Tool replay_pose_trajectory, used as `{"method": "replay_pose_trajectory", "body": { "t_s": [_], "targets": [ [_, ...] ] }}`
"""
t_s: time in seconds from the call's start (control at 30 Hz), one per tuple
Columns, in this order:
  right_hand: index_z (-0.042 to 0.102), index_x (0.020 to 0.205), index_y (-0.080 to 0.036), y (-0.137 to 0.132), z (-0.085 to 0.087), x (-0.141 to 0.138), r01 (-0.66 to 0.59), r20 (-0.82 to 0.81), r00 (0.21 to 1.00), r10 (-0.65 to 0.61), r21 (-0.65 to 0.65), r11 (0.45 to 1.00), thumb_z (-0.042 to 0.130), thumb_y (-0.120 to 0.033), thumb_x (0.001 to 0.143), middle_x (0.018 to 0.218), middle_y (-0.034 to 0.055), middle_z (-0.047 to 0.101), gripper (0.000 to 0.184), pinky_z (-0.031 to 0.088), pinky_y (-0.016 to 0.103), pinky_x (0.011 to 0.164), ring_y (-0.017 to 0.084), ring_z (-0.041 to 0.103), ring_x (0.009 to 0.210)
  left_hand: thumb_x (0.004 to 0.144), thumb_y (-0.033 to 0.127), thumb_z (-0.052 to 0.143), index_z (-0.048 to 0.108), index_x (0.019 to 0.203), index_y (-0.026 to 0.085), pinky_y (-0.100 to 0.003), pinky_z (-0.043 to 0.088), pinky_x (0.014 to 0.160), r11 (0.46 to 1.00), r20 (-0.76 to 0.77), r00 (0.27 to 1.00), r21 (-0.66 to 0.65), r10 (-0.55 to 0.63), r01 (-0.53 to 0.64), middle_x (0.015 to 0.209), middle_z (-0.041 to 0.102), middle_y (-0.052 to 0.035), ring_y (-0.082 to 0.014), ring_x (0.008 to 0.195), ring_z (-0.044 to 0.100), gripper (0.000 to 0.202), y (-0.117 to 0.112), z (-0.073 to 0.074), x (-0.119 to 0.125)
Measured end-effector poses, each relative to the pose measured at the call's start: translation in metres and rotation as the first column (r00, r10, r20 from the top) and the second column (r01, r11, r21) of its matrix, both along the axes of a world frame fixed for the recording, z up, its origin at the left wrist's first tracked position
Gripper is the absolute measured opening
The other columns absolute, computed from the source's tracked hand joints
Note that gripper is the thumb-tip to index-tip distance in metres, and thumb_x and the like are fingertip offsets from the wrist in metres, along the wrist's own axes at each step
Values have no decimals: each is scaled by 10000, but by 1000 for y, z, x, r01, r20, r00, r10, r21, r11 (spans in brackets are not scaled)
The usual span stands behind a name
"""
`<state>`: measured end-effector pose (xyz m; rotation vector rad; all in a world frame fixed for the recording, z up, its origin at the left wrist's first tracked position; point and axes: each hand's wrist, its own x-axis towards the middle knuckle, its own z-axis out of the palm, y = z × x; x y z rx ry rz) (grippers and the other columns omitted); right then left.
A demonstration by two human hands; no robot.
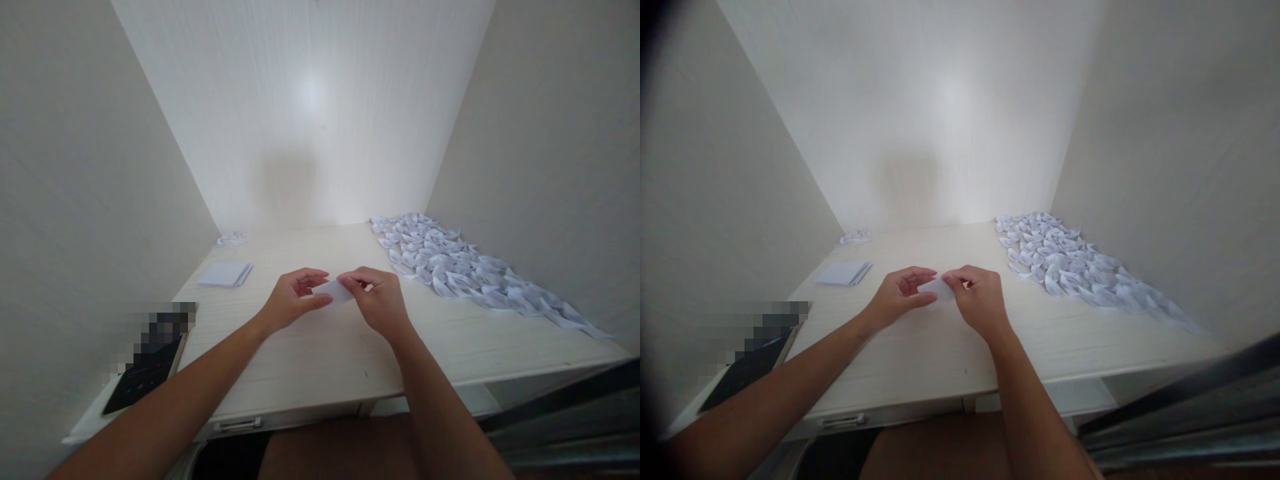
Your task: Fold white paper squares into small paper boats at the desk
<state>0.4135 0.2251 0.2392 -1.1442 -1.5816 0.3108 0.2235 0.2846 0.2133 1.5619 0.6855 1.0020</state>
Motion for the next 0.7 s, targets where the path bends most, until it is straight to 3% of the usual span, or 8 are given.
{"method": "replay_pose_trajectory", "body": {
  "t_s": [0.1,0.27,0.47,0.7],
  "targets": [
    [787,802,-213,-3,0,-3,-13,149,989,7,38,999,648,-202,899,801,34,778,169,458,278,672,167,689,709,747,329,831,745,967,162,-329,559,886,982,-81,995,187,53,-37,995,777,-80,-201,943,722,289,-6,5,0],
    [778,852,-221,-5,-3,-7,3,343,939,-37,100,995,645,-154,899,850,29,780,156,429,316,750,184,700,759,870,305,714,771,904,179,-301,545,852,839,-207,951,537,231,-87,925,786,-58,-179,866,729,143,-14,14,-1],
    [745,855,-187,-5,-3,-8,5,433,899,-71,151,988,612,-132,911,824,36,760,155,387,314,724,172,664,733,892,297,694,749,865,181,-287,538,796,771,-193,944,631,267,-89,883,778,-47,-168,818,718,131,-13,14,-1],
    [705,818,-183,-1,-6,-11,18,405,908,-105,212,977,586,-103,912,792,27,738,171,394,312,731,170,660,752,898,307,681,733,829,187,-294,527,770,738,-226,914,666,337,-108,845,768,-40,-174,783,706,149,-11,13,-2]
  ]
}}
